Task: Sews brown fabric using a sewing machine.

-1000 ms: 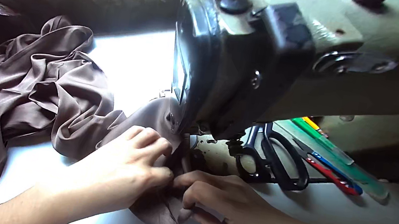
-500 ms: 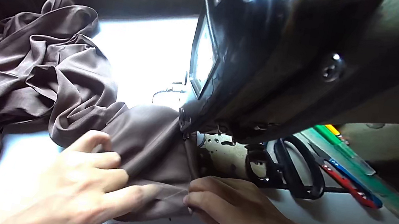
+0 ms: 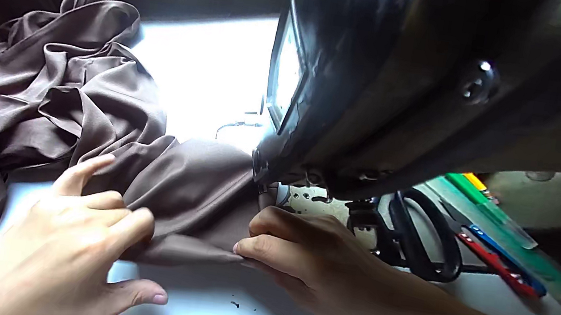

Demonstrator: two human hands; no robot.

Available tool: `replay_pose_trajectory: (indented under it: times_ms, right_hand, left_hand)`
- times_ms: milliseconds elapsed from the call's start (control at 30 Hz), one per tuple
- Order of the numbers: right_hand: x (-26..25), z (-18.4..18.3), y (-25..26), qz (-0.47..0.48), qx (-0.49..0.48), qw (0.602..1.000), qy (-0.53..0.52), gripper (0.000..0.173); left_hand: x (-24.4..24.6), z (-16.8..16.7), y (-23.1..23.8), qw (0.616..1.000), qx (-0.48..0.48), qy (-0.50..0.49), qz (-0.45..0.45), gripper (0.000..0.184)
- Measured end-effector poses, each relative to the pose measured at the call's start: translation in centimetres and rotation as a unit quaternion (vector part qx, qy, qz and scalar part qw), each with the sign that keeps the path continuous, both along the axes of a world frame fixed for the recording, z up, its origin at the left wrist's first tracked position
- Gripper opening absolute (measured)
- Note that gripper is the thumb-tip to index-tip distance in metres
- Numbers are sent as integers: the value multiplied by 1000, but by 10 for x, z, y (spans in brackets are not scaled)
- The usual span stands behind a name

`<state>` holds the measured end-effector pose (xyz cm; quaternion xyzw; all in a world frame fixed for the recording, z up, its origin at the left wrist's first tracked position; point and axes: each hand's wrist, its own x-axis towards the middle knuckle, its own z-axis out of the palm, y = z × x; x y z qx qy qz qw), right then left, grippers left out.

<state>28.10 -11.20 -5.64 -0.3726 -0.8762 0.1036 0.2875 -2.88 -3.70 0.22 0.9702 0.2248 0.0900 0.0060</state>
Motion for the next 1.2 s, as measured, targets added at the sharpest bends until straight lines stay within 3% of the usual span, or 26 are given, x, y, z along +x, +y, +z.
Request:
replay_pose_trajectory:
  times_ms: [67,100,233,333,533,667,733,800,900,1000,1067,1200]
  right_hand:
    - [-2,-2,0,0,-3,1000,6,19]
    - [-2,-3,-1,2,-4,1000,9,19]
    - [-2,-7,-2,9,2,1000,24,18]
    - [0,-9,-2,16,14,999,30,19]
    - [2,-11,-4,-4,3,1000,20,23]
    - [2,-12,-3,2,16,1000,4,24]
    - [1,-13,-2,7,24,1000,1,24]
    - [-1,-12,-2,3,28,1000,0,25]
    - [-3,-12,-1,3,24,1000,17,25]
    - [-4,-11,-2,-5,11,1000,28,25]
    - [-4,-10,-3,-19,1,999,41,24]
    - [0,-8,-7,-19,-25,996,80,19]
  left_hand:
    - [11,3,-14,996,65,23,61,80]
    - [18,5,-24,994,73,15,79,81]
    - [52,-19,-59,993,14,-99,64,57]
    - [62,-48,-54,983,-43,-174,37,42]
    - [37,-45,-43,994,-9,-106,19,40]
    - [-1,-30,-32,995,-74,-70,3,33]
    - [-18,-26,-29,995,-65,-69,44,30]
    - [-19,-20,-40,989,7,-81,127,25]
    - [18,-16,-83,955,-10,-218,203,19]
    - [69,-45,-125,924,-102,-307,206,33]
    - [88,-72,-130,914,-75,-313,247,39]
    - [92,-84,-116,903,-27,-319,285,26]
